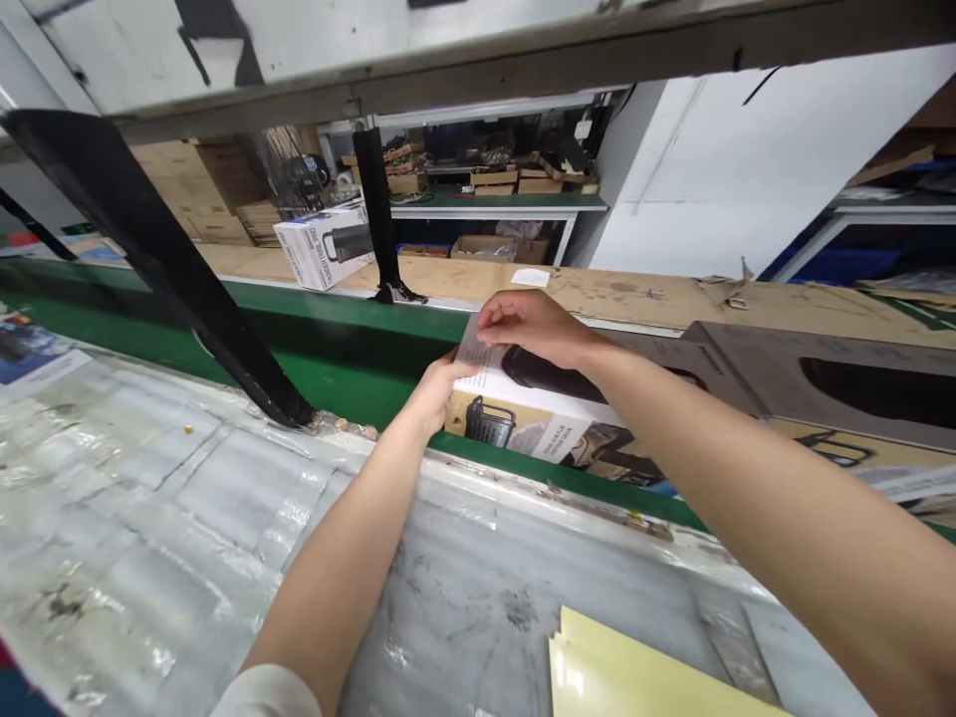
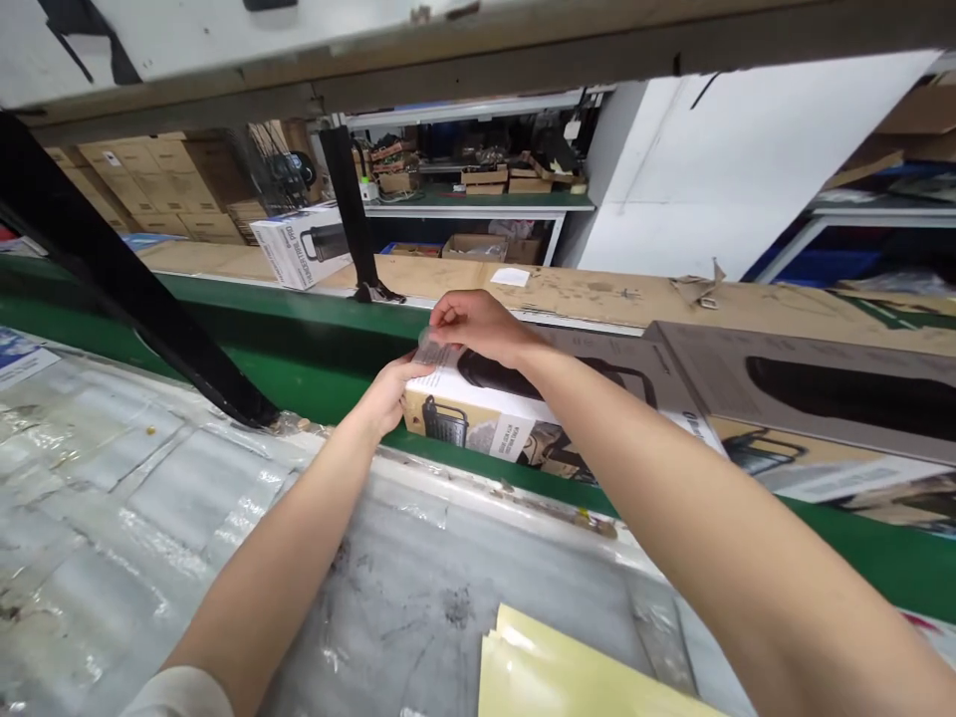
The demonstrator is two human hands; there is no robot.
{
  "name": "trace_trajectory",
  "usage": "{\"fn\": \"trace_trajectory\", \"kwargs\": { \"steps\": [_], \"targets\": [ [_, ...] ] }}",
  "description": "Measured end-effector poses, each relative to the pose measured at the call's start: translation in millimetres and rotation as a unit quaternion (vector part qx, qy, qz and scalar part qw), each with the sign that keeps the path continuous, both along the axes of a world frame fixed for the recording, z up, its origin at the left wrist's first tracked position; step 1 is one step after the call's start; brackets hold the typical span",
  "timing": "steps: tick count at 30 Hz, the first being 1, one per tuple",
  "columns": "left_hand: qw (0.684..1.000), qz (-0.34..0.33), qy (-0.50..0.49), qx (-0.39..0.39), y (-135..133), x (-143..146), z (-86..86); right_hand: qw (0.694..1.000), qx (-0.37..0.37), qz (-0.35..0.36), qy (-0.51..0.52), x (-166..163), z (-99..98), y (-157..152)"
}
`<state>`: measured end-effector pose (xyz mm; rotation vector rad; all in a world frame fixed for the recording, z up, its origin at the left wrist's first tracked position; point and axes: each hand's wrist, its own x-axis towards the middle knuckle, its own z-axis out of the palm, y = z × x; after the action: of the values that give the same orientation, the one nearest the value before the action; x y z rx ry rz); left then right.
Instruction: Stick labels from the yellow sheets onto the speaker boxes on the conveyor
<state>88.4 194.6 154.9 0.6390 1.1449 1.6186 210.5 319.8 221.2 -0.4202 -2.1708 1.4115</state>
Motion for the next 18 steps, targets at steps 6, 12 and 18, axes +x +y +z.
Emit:
{"fn": "trace_trajectory", "kwargs": {
  "steps": [6,12,18],
  "targets": [
    [0.999,0.012,-0.045,-0.017,-1.1,-4.8,1.5,0.995,0.069,0.02,-0.067,-43.8,-9.3,28.3],
    [0.998,0.012,-0.058,0.001,-1.5,-6.5,-1.1,0.976,0.174,0.014,-0.127,-67.2,-11.6,31.5],
    [0.999,0.007,-0.052,-0.002,-4.9,-10.7,0.1,0.947,0.28,-0.073,-0.137,-69.8,-21.5,27.0]
  ]
}}
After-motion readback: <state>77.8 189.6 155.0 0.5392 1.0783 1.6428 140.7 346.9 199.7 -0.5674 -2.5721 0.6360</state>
